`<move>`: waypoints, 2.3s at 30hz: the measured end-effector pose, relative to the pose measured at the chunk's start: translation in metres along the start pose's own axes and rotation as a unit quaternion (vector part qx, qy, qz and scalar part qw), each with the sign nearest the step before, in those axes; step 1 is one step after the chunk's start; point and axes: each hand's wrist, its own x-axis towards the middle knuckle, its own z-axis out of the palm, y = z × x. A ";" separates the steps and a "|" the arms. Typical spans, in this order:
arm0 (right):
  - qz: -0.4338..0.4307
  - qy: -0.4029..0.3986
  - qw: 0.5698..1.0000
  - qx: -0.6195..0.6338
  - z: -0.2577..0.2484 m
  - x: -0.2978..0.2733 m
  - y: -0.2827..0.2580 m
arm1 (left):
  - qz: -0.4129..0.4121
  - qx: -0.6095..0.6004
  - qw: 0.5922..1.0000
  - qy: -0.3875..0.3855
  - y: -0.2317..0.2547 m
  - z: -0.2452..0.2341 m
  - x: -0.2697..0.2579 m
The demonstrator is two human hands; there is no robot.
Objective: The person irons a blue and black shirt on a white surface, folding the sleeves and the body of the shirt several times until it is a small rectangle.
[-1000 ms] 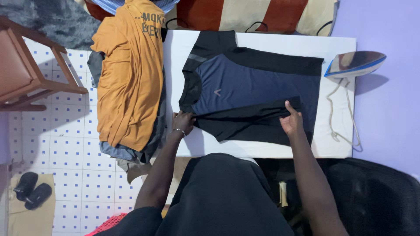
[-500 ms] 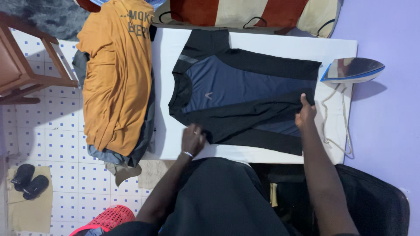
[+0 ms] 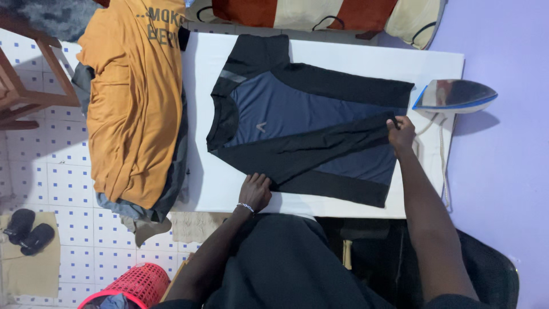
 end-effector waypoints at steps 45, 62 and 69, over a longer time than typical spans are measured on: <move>-0.177 0.007 0.973 -0.146 0.009 0.043 -0.012 | -0.177 -0.006 0.978 0.106 -0.068 -0.002 0.050; -0.320 0.024 0.919 -0.230 0.050 -0.030 -0.081 | -0.162 0.019 0.983 0.085 -0.036 -0.009 0.021; -0.427 -0.150 0.860 -0.234 0.132 -0.117 -0.103 | -0.093 0.022 0.993 0.072 -0.010 0.006 0.077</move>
